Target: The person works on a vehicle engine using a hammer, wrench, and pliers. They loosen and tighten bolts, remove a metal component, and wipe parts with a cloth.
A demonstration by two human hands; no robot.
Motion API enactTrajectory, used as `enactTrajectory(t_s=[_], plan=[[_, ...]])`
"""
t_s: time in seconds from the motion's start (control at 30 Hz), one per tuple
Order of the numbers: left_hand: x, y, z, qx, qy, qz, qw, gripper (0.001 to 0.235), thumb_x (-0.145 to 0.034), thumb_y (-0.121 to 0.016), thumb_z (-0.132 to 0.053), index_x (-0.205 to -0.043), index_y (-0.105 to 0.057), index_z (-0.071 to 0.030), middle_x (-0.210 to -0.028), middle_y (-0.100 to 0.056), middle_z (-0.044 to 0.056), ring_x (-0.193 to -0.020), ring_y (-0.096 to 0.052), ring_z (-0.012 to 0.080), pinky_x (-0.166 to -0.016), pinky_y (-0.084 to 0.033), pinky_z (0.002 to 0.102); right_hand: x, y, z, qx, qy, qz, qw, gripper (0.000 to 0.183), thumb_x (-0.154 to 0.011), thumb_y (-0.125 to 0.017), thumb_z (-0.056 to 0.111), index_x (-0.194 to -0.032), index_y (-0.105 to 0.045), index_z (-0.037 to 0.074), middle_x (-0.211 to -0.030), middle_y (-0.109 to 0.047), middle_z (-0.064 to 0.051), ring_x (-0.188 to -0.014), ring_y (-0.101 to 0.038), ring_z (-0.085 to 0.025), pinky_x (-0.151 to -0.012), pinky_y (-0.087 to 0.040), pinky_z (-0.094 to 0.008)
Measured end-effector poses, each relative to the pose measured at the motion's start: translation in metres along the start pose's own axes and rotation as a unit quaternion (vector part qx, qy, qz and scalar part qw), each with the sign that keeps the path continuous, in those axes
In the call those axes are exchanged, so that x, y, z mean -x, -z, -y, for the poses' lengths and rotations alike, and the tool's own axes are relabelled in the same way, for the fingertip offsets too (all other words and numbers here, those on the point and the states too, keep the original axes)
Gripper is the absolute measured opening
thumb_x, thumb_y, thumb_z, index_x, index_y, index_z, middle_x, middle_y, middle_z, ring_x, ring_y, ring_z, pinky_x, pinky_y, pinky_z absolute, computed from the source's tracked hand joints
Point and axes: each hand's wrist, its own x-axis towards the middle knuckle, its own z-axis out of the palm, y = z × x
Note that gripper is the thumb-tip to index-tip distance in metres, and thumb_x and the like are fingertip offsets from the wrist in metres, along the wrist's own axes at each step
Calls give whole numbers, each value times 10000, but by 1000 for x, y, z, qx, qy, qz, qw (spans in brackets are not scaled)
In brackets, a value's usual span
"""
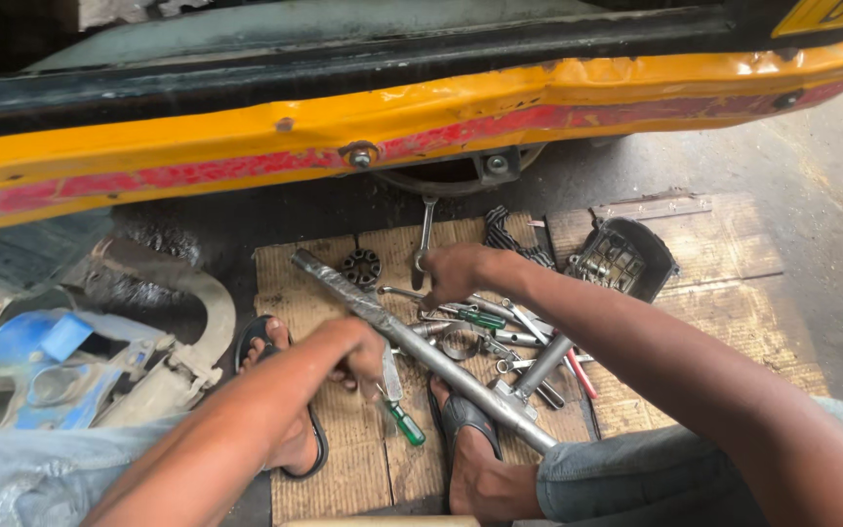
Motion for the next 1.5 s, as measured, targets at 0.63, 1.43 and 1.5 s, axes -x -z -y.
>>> enactTrajectory(t_s=[0.63,1.43,1.5], plan=[[358,101,-68,116,-327,-461,817,394,-836,-711,-113,-1216,-619,-56,-865,-757,99,-694,-718,153,-638,-590,313,130,162,8,-289,149,91,941,376,-992,-620,261,-1263,-675,6,-1090,-802,-82,-796,-767,-171,-691,-626,-306],[514,160,-76,-31,-343,-883,318,152,-889,-729,-196,-949,-767,-61,-854,-761,92,-780,-749,215,-742,-573,358,171,270,-71,-401,25,-603,689,310,-1050,-533,290,-1125,-582,-7,-942,-684,-125,-769,-643,-179,-690,-540,-354],[519,184,-73,-1,-276,-888,369,182,-866,-756,-245,-928,-768,-74,-864,-766,111,-816,-751,271,-775,-559,417,142,280,-111,-355,-44,-639,681,313,-1021,-538,258,-1201,-534,2,-985,-673,-170,-841,-647,-249,-724,-530,-397]])
